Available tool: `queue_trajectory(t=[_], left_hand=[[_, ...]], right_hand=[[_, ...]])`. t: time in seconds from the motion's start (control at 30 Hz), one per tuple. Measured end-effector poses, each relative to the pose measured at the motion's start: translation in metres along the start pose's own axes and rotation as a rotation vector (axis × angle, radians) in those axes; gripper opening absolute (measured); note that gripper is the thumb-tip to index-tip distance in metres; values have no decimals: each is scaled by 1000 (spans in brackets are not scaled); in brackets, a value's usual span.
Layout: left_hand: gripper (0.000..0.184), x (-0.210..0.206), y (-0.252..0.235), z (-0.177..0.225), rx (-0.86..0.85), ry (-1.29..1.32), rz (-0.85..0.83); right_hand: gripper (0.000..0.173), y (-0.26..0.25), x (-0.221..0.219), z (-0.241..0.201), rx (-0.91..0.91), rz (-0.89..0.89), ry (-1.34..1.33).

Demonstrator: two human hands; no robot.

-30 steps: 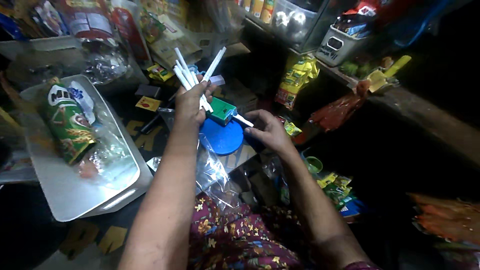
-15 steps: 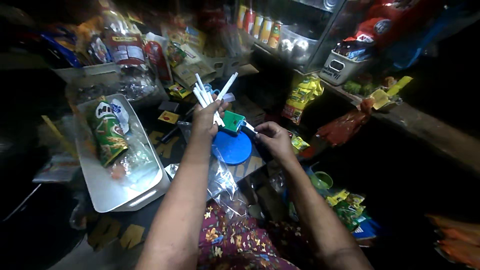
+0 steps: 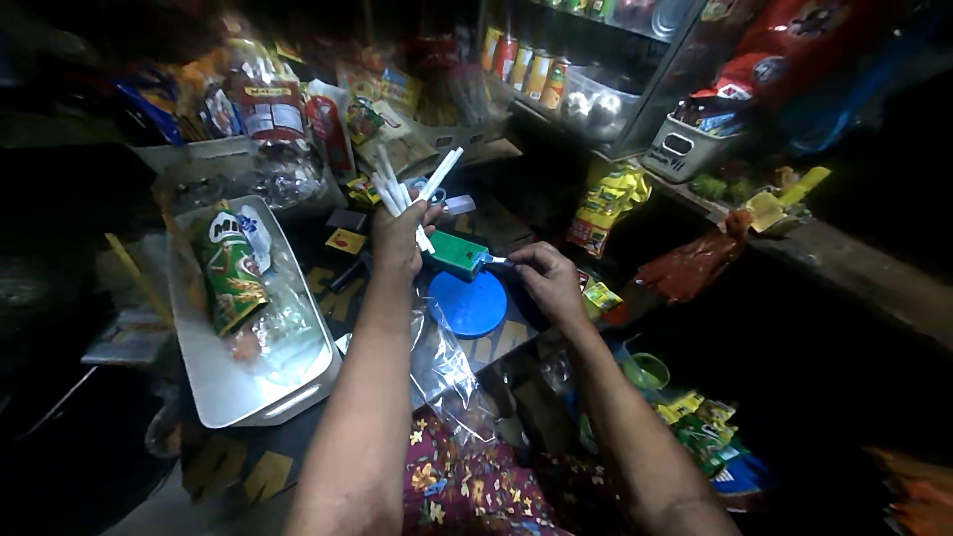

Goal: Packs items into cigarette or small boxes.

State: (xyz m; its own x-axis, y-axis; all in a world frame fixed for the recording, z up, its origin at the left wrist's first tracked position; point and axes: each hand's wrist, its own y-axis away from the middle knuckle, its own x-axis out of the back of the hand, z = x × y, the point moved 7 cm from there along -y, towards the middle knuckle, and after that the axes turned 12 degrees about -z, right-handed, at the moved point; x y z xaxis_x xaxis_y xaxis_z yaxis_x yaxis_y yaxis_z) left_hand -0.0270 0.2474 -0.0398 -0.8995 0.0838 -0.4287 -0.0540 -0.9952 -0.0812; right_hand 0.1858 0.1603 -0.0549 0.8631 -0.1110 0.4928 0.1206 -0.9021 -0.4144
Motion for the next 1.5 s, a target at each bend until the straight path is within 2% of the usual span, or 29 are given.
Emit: queue_trajectory(t=[0.17,0.27,0.37,0.47,0.57,0.9,1.1,1.27,1.5], left_hand=[[37,13,-1,2,0,-29,88],[34,10,1,-3,33,-62,74],[36,9,0,-5,52,-73,63],[36,11,-1,-5,50,-62,79],[35,11,-1,-4,42,-44,85],[38,9,-1,-7,30,-68,71],[37,7,1,-8,36,-58,74],[38,4,0,-11,39,-75,59],[41,4,-1,-12,-19,-179,-37]], right_hand=[[16,-1,-3,10,-93,-29,-158],[18,-11,-15,8,-80,-78,-167],[30,-19,-25,9,-83,-111,-156],[41,-15,-19,14,-91,-58,-174],[42,-3,-12,12,-75,-3,-152],[46,-1,-23,3,-25,-124,-120],[43,1,-17,4,-18,-58,-44],[48,-1,-22,-5,42,-130,26],[49,-3,-26,-10,46,-103,-107]])
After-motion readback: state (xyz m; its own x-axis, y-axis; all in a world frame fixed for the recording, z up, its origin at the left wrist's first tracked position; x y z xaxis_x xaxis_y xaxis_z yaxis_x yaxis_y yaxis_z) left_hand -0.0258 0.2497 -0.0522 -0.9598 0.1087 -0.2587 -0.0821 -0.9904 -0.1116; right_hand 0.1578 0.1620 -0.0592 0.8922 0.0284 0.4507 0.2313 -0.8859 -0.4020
